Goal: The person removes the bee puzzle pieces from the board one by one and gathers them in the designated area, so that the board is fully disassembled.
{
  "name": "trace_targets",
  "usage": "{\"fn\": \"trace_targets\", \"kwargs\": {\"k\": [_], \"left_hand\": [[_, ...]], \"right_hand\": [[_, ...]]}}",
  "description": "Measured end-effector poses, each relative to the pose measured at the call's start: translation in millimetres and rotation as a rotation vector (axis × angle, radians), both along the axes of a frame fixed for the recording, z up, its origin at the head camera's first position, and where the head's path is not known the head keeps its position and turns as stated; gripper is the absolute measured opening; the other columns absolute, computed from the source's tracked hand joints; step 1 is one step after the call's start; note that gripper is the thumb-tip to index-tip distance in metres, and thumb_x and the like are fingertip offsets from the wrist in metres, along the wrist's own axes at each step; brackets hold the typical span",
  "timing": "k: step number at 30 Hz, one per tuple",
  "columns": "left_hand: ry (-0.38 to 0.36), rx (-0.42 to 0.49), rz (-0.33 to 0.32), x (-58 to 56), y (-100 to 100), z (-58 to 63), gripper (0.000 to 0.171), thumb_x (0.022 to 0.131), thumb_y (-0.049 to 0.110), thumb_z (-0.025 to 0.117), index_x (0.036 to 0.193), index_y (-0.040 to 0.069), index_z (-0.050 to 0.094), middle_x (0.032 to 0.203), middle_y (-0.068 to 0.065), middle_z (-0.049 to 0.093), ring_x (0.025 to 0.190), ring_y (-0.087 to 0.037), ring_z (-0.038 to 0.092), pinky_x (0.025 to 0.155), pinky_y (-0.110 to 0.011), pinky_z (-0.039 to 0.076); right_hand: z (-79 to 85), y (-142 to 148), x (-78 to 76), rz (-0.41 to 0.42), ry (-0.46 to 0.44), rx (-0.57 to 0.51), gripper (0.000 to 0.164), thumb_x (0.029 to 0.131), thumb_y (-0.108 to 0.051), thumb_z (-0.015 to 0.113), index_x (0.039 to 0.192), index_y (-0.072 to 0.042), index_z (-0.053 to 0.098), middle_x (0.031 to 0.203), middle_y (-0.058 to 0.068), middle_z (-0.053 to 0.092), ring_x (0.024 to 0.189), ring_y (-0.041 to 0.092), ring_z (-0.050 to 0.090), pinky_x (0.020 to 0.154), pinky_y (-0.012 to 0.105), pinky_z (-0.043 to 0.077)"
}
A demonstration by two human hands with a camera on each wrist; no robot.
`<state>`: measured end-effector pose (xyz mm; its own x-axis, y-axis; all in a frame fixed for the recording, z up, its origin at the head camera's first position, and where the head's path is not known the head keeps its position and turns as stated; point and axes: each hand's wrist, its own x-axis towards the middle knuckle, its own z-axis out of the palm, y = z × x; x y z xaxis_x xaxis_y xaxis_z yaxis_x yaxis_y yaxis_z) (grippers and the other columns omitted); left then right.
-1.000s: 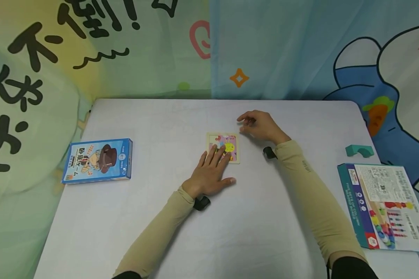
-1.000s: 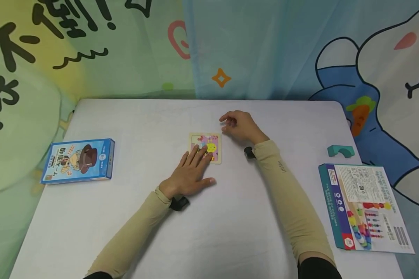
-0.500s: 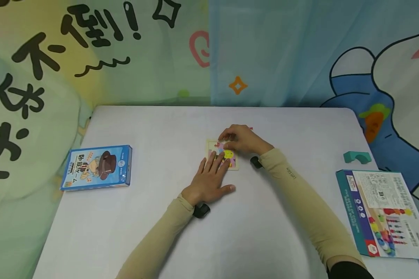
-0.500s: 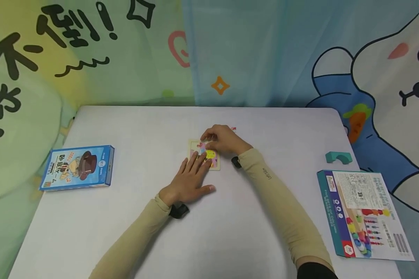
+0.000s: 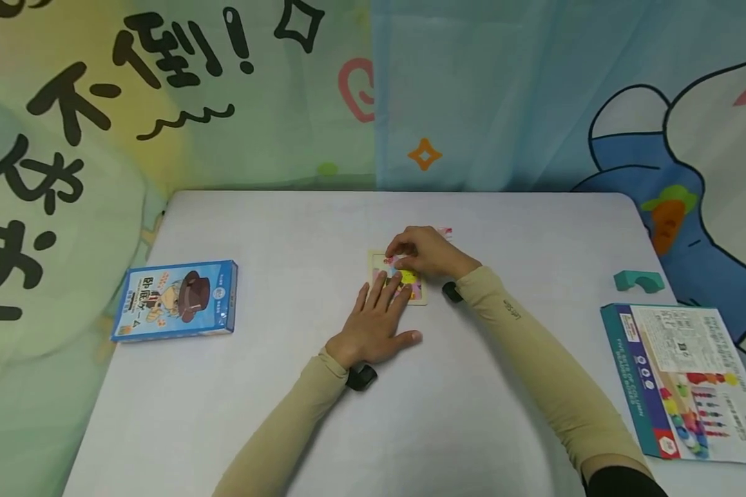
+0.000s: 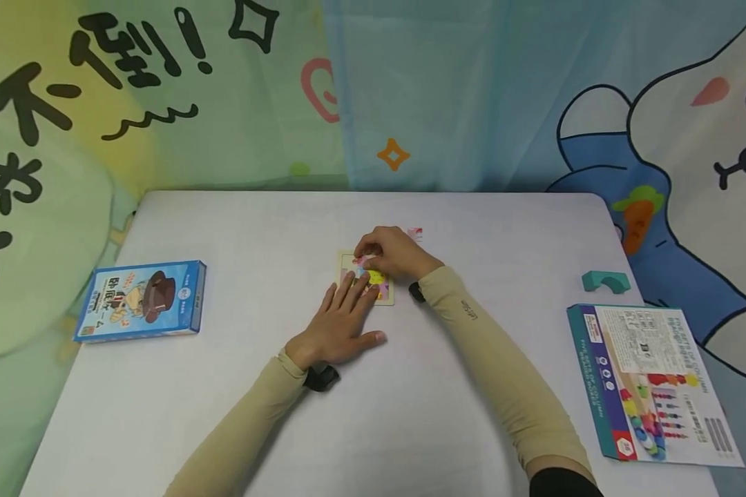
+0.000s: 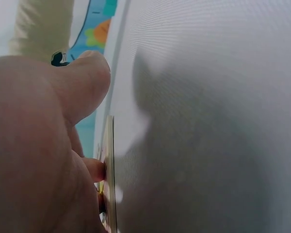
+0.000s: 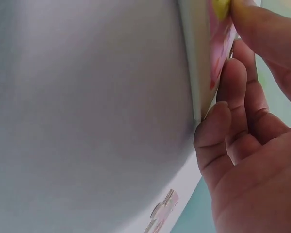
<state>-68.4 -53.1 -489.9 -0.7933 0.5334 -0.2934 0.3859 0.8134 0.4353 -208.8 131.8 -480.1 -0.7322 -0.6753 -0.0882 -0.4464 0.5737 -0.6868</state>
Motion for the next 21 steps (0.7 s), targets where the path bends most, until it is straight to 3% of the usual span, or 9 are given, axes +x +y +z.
{"fn": "trace_targets", "kwargs": {"k": [6, 21], "left_hand": [[-0.011, 0.017, 0.003, 0.3, 0.2, 1.7, 0.086, 0.107, 0.061, 0.048, 0.171, 0.011, 0.018, 0.181, -0.009, -0.003, 0.166, -0.033, -0.013, 0.132, -0.060, 0.000], [-0.027, 0.049, 0.013, -1.9, 1.3, -7.7, 0.090, 0.106, 0.061, 0.051, 0.172, 0.012, 0.015, 0.181, -0.009, -0.005, 0.166, -0.032, -0.016, 0.132, -0.059, -0.004]], "right_hand": [[0.5, -0.3, -0.5, 0.005, 0.009, -0.012, 0.022, 0.094, -0.007, 0.081, 0.115, -0.005, 0.078, 0.110, 0.013, 0.073, 0.106, 0.030, 0.070, 0.097, 0.047, 0.057], [5.0, -2.0, -3.4, 0.049, -0.005, 0.059, 0.015, 0.097, -0.010, 0.078, 0.112, -0.013, 0.079, 0.104, 0.008, 0.068, 0.096, 0.023, 0.063, 0.092, 0.043, 0.054]]}}
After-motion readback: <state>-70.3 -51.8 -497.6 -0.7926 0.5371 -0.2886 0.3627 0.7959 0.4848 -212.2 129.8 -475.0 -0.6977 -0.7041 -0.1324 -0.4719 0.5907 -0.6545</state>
